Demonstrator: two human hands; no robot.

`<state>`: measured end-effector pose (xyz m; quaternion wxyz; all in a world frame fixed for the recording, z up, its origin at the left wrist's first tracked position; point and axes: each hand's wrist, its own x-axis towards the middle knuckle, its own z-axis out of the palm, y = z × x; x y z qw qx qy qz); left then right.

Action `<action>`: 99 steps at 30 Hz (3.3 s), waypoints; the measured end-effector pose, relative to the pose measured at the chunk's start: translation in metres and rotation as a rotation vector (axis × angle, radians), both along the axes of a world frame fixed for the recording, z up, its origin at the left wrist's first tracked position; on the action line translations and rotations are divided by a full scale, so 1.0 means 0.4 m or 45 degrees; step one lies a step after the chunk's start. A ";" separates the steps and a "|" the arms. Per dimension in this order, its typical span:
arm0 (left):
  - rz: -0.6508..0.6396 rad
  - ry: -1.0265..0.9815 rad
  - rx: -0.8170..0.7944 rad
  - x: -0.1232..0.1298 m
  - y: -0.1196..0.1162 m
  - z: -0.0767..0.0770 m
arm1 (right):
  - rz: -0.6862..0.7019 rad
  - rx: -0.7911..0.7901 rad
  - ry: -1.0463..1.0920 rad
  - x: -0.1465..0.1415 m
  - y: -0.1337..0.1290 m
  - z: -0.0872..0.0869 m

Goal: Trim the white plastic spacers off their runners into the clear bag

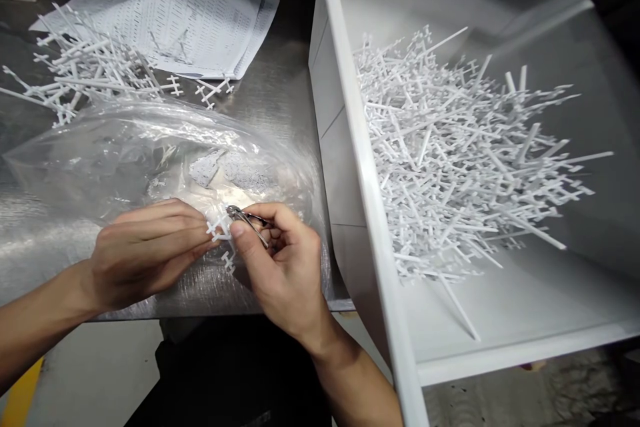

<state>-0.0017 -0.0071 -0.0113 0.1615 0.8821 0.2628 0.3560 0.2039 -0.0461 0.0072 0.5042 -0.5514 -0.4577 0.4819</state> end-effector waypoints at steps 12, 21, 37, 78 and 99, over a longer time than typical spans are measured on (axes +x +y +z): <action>-0.062 -0.009 0.001 -0.003 0.005 -0.002 | 0.006 0.057 -0.009 -0.001 0.003 -0.006; 0.029 -0.150 -0.194 -0.001 0.007 0.002 | -0.041 -0.047 0.185 0.000 0.011 0.004; 0.207 -0.225 -0.139 -0.002 0.010 0.005 | 0.099 0.056 0.110 0.017 -0.013 0.020; 0.241 -0.235 -0.151 -0.003 0.014 0.012 | -0.047 -0.020 0.052 0.004 0.001 0.009; 0.218 -0.201 -0.122 -0.002 0.011 0.010 | 0.016 -0.011 0.076 0.014 -0.004 -0.004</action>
